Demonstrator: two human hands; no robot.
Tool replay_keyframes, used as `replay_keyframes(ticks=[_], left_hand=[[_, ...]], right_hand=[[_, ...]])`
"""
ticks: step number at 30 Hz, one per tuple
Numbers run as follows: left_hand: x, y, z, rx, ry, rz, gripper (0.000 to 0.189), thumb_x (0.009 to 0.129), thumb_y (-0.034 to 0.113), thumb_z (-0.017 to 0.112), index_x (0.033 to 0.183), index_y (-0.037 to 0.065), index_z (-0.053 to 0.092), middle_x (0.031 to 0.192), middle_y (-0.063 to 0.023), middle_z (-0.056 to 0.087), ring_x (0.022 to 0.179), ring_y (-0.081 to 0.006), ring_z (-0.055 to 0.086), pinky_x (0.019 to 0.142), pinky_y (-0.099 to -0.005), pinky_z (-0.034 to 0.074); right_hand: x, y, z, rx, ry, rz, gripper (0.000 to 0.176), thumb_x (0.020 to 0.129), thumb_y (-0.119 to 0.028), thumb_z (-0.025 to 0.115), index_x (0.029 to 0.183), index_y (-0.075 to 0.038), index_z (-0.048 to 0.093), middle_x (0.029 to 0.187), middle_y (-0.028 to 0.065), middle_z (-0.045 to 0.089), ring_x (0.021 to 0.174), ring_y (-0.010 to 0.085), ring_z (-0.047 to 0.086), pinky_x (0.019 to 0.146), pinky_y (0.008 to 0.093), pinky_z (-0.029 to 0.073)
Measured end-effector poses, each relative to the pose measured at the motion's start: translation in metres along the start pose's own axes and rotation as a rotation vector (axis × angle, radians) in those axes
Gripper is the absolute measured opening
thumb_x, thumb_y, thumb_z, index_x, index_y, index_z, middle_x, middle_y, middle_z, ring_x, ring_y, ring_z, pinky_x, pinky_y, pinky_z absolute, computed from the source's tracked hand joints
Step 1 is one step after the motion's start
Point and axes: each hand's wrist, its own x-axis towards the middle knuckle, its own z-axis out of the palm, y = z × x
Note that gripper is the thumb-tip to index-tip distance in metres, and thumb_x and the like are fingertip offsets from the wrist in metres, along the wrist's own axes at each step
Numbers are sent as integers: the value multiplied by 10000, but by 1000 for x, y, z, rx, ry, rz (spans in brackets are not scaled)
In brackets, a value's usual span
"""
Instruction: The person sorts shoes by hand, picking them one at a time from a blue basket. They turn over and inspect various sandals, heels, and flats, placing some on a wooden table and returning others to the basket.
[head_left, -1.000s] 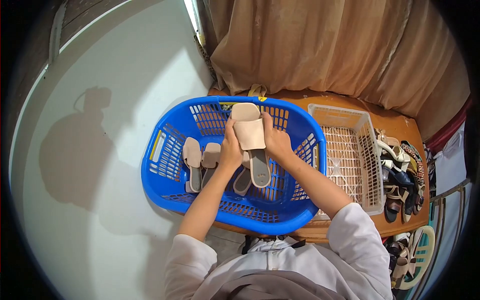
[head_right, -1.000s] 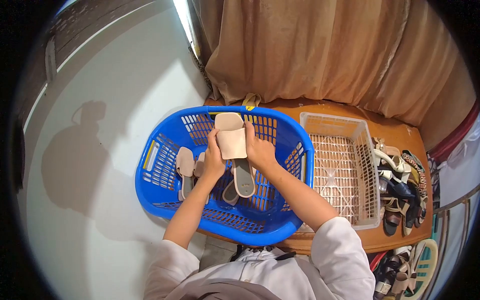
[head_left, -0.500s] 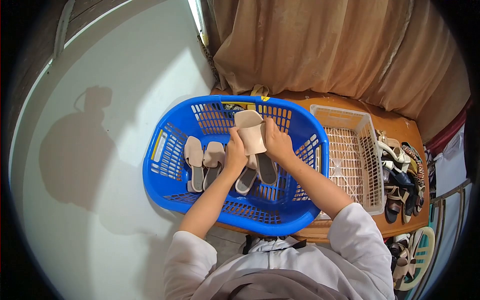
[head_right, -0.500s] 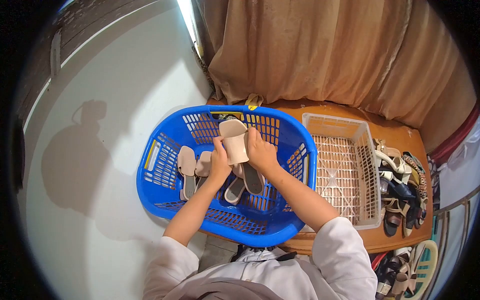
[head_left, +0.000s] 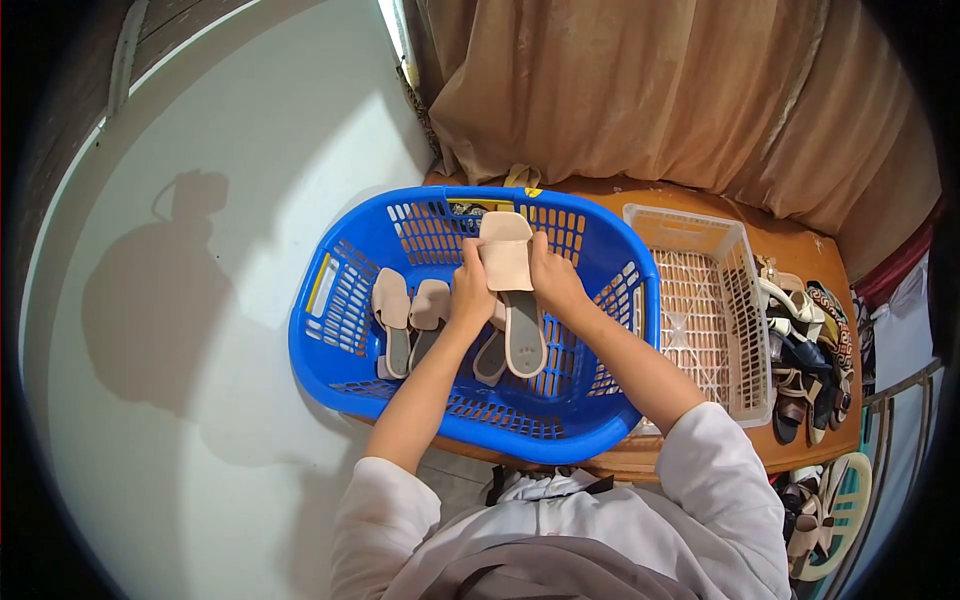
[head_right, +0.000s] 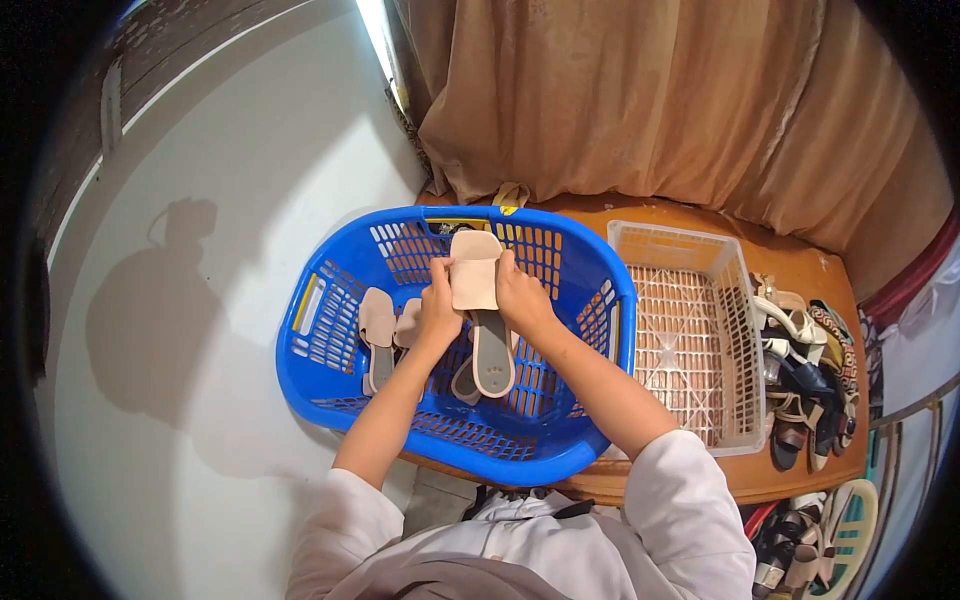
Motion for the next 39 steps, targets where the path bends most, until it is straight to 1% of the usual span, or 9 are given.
replay_keyframes(ticks=[4,6,12,17,26,29,35,38,39], left_hand=[[3,-30,7,-347,-184,-394,581,746,124,699,1149,89,282,1089,-242,564,959,-357,592,763,-363,478],[-8,-35,6,-233,-466,-469,900,714,397,719,1284,14,138,1251,-293,415,1155,-368,457,930,-382,390],[-43,-63,25,275,-1201,-549,1418,547,665,707,1291,-138,-194,1364,-367,190,1246,-369,361,1041,-358,283],[-66,-99,59,450,-1164,-445,1358,559,463,794,1294,-101,-199,1163,-320,492,1072,-352,536,921,-346,422],[-20,-82,15,358,-810,-497,1104,494,344,794,1268,8,82,1025,-286,552,953,-374,580,825,-347,461],[-9,-42,-12,209,-678,-537,1030,537,325,779,1252,37,94,997,-295,548,938,-379,581,805,-368,457],[-19,-5,-14,157,-443,-363,900,602,325,745,1199,67,123,914,-295,576,865,-419,599,749,-417,479],[-19,22,-15,139,-438,-385,870,607,322,732,1184,68,133,848,-280,592,813,-424,606,732,-425,482],[-20,26,-14,113,-388,-375,851,609,314,728,1174,69,141,810,-270,598,778,-428,609,708,-437,486]], right_hand=[[0,10,-2,-33,-15,53,570,748,1,472,1256,27,216,793,313,590,740,476,588,674,537,460],[4,24,-1,-26,-33,19,663,741,-5,481,1320,16,159,806,321,588,762,476,589,693,536,457],[3,51,4,-148,-293,208,530,782,-10,444,1280,-17,262,1005,311,566,897,446,578,769,491,471],[-4,52,-4,-273,-674,457,473,854,-98,425,1301,-28,290,1168,227,546,1019,368,579,848,450,468],[0,69,8,-479,-990,634,629,816,-224,559,1379,-110,301,1249,146,518,1053,278,577,882,442,449],[2,85,19,-495,-985,362,591,773,-215,600,1319,-94,408,1220,167,534,1074,281,563,891,450,442],[16,29,-24,916,-542,476,984,675,-189,683,1410,-65,40,1362,295,286,1151,361,467,929,419,424],[10,59,21,419,-365,-17,1065,667,-161,685,1405,-118,-82,1392,309,173,1110,371,478,904,391,447],[6,45,7,292,-416,80,1068,655,-143,707,1403,-123,-56,1379,305,176,1151,351,430,939,387,419]])
